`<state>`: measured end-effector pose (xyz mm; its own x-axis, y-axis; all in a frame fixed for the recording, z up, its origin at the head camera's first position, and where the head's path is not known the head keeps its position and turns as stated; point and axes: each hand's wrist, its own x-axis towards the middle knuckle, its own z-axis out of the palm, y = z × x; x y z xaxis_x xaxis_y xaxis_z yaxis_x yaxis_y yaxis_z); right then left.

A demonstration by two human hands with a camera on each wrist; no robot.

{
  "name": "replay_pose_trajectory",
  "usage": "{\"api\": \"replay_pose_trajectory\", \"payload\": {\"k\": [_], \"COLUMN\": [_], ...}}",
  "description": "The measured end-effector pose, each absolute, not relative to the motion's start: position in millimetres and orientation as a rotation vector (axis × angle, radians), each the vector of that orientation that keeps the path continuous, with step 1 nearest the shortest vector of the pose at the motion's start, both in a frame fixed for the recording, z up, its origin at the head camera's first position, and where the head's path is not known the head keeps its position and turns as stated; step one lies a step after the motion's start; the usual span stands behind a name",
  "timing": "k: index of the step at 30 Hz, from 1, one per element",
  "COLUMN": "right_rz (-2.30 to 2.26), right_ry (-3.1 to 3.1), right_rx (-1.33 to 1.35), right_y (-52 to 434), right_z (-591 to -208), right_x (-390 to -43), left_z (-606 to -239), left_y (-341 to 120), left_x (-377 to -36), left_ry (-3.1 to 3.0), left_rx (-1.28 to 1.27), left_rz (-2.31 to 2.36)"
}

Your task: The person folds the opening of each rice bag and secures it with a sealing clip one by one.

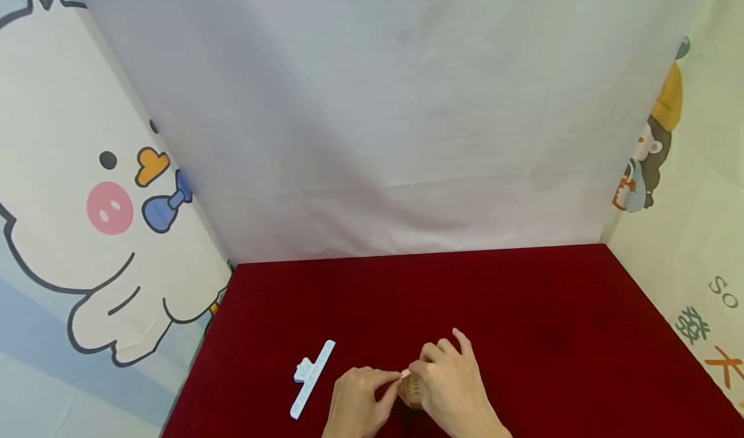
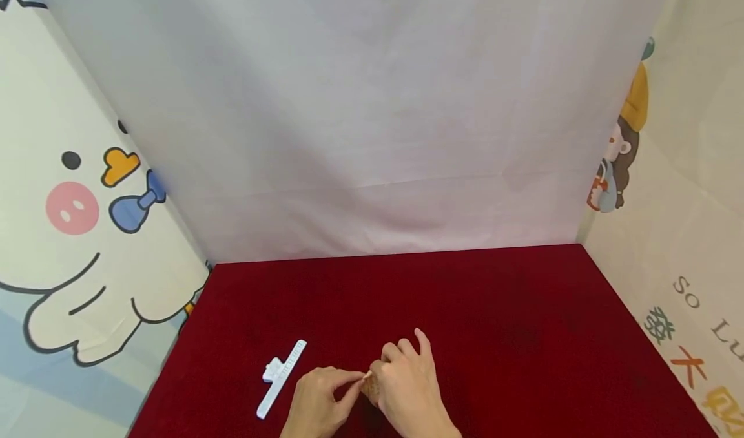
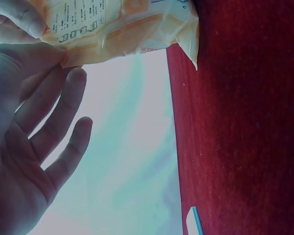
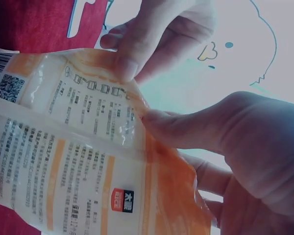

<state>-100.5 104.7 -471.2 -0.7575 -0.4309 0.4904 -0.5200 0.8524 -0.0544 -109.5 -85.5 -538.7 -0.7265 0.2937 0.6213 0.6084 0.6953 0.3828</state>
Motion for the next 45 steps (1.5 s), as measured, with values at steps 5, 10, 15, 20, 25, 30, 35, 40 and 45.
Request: {"api": "replay_pose_trajectory", "payload": {"k": [5,10,15,20,25,30,35,40,45], "right_rz": [0.189,0.132,0.128,0.164,0.249,0.340,0.432,0.452,0.505], "right_ry": [-2.576,-2.565,-2.543,-2.524,-2.539,-2.615,-2.659,-2.669,-2.703], "right_rx": [0.716,0.738,0.749,0.756,0.731,0.690,0.695,0.711,0.725], "right_y": [98.5,93.5,91.8,95.4,103.8,109.0,111.3,111.9,117.9], "right_z": [-472.1,-476.2,-478.7,-478.0,-476.0,-470.1,-466.8,-466.0,-464.7], "right_x": [-99.8,-99.6,-99.9,-102.2,-103.0,-103.1,-103.8,-104.4,-106.8], "left_z": [-537.7,-540.6,-540.2,-542.3,-549.0,-552.2,-546.5,-537.1,-537.3], "left_y": [-86.0,-85.2,-84.9,-84.3,-84.4,-86.8,-85.3,-77.6,-70.3], "left_x": [-110.2,-110.6,-107.7,-107.5,-108.9,-110.4,-106.2,-101.3,-103.3], "left_ry": [-2.346,-2.314,-2.392,-2.437,-2.360,-2.282,-2.346,-2.430,-2.342], "left_rx": [-0.697,-0.687,-0.633,-0.600,-0.625,-0.677,-0.716,-0.701,-0.668], "left_rz": [-0.773,-0.766,-0.837,-0.885,-0.800,-0.691,-0.792,-1.065,-0.952]}}
